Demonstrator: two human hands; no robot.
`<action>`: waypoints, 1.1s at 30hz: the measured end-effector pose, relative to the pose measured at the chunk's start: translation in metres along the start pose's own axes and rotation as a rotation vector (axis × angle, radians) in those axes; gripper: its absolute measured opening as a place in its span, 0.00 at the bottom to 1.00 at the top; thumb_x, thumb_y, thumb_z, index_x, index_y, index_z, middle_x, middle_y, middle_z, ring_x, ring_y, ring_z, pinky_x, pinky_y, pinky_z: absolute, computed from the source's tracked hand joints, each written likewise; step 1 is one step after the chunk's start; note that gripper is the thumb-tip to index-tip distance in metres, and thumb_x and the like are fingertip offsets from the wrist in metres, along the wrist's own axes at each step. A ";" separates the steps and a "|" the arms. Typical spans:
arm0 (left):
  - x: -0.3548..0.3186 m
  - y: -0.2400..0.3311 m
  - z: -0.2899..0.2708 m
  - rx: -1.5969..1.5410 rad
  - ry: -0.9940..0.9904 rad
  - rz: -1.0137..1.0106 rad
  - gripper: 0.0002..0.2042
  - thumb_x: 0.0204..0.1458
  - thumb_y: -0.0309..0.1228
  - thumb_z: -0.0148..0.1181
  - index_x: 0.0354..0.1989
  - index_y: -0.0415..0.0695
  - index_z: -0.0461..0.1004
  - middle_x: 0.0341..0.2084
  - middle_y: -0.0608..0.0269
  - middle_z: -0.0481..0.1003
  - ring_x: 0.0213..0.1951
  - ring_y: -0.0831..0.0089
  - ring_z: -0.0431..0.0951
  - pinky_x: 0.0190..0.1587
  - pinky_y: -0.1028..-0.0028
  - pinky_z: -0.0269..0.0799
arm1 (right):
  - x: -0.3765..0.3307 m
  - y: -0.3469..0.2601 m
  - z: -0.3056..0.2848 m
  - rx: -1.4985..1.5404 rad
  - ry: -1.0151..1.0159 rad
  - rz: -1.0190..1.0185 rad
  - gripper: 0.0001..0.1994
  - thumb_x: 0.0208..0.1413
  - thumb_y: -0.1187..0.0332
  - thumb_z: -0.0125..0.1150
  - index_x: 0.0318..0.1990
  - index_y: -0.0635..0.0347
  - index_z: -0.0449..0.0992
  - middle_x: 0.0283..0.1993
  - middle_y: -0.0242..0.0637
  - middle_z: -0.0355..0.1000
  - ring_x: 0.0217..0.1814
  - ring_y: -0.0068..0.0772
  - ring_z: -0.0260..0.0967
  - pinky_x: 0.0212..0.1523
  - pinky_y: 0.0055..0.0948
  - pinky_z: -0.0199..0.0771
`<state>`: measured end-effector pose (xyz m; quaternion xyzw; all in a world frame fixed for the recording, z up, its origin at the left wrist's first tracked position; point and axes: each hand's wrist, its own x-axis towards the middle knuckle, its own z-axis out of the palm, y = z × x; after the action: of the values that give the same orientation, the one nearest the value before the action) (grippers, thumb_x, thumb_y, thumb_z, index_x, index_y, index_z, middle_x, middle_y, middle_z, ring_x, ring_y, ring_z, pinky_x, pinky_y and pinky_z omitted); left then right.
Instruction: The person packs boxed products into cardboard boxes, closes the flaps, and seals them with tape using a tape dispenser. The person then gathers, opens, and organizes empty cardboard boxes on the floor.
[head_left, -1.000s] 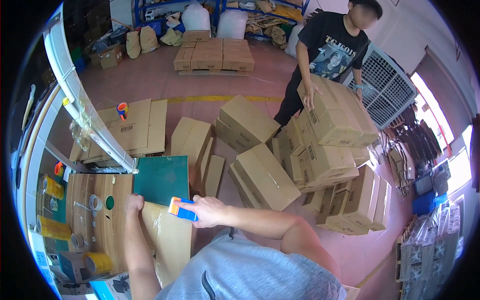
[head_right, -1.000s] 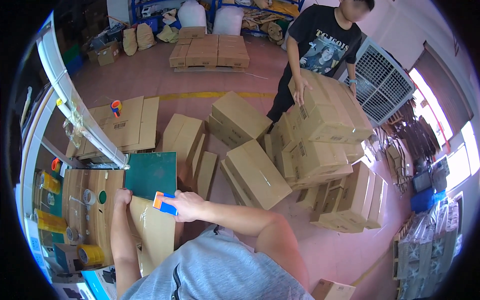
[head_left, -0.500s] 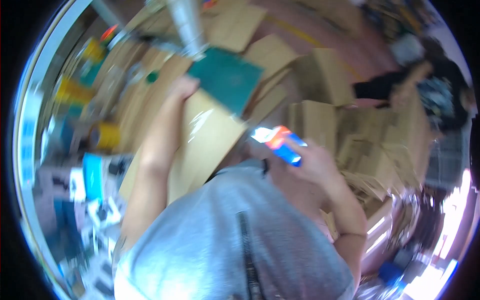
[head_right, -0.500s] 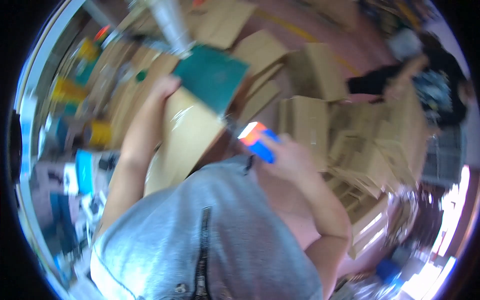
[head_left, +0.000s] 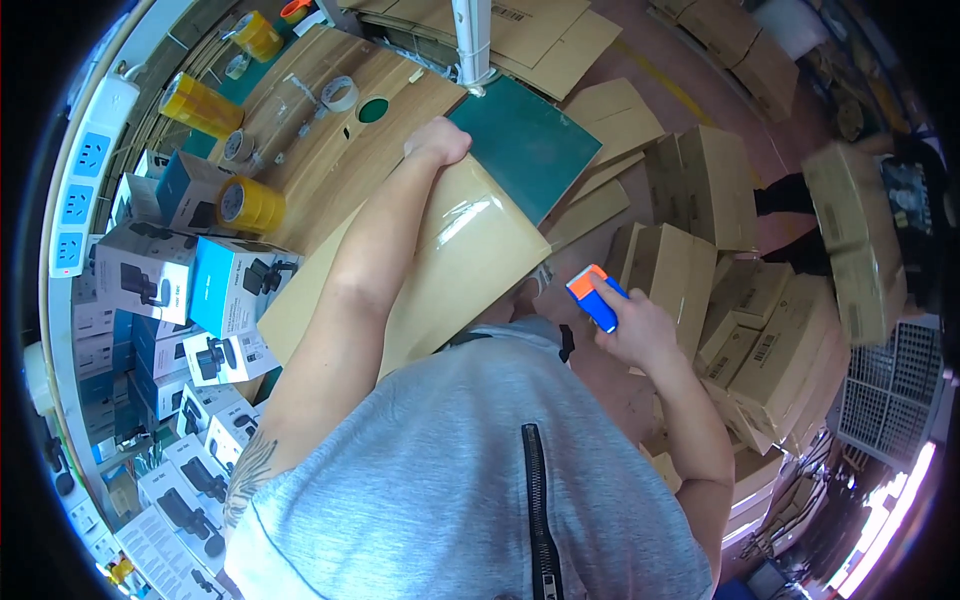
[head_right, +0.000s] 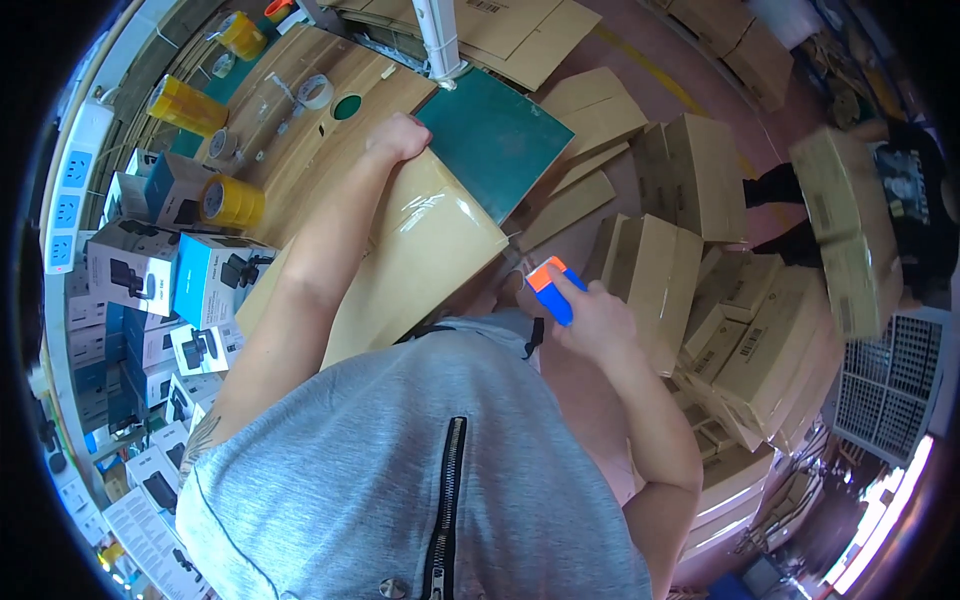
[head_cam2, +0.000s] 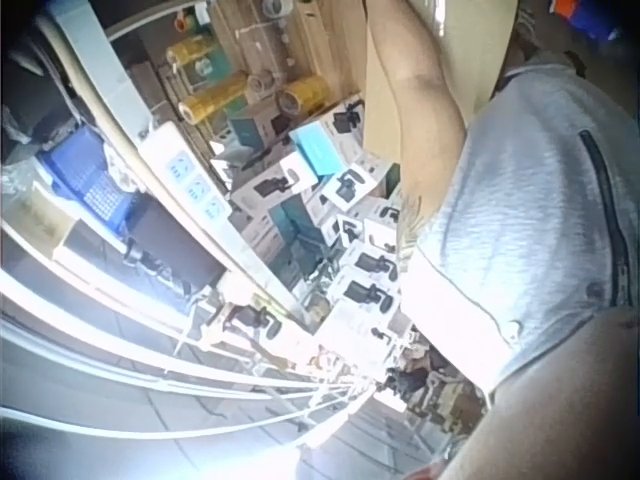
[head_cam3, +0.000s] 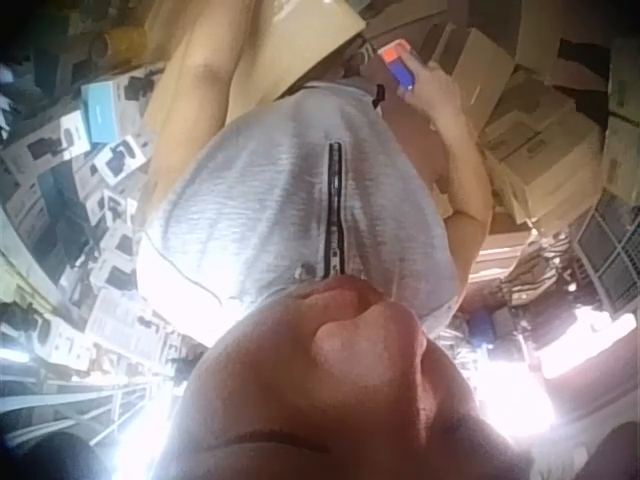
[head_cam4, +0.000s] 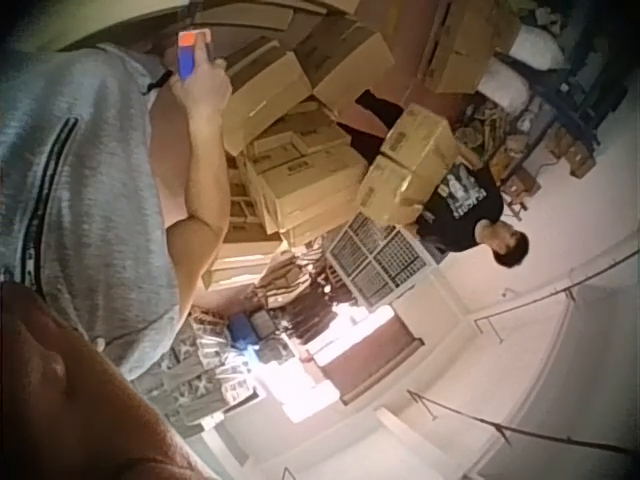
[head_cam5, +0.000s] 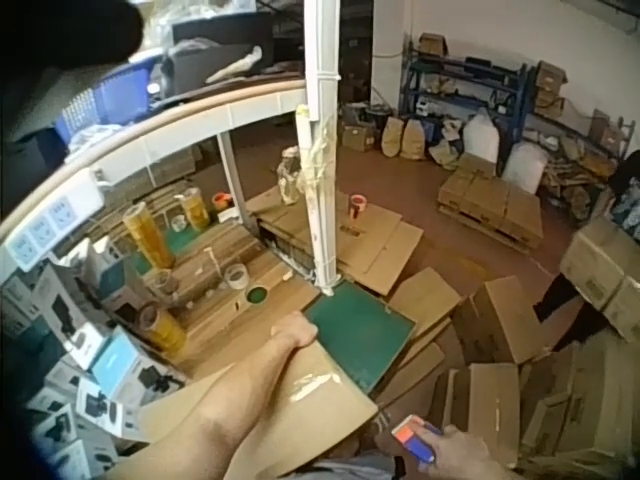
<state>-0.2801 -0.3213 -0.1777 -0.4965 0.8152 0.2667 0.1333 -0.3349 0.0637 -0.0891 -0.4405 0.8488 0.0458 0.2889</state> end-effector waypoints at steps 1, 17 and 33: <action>-0.001 0.001 -0.001 0.001 0.008 0.010 0.22 0.46 0.39 0.54 0.50 0.45 0.76 0.53 0.55 0.73 0.56 0.59 0.72 0.56 0.64 0.68 | 0.008 -0.001 0.005 0.010 0.012 -0.020 0.37 0.43 0.60 0.64 0.65 0.28 0.59 0.39 0.49 0.69 0.39 0.53 0.74 0.40 0.47 0.76; -0.056 -0.020 0.033 0.075 0.565 0.921 0.20 0.54 0.46 0.51 0.36 0.40 0.79 0.37 0.50 0.78 0.45 0.57 0.76 0.61 0.56 0.59 | 0.069 0.117 0.242 0.367 -0.155 0.512 0.29 0.38 0.51 0.65 0.52 0.48 0.75 0.50 0.45 0.75 0.51 0.43 0.74 0.49 0.39 0.75; -0.113 0.086 0.038 0.807 -0.516 0.827 0.52 0.47 0.75 0.18 0.51 0.40 0.75 0.54 0.49 0.71 0.59 0.57 0.68 0.59 0.61 0.62 | 0.032 0.178 0.366 1.026 -0.145 0.718 0.24 0.38 0.60 0.70 0.47 0.55 0.79 0.43 0.41 0.78 0.41 0.37 0.77 0.43 0.37 0.76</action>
<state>-0.3042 -0.1851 -0.1281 0.0294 0.9177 0.0790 0.3883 -0.3222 0.2703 -0.4413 0.0707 0.8360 -0.2433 0.4867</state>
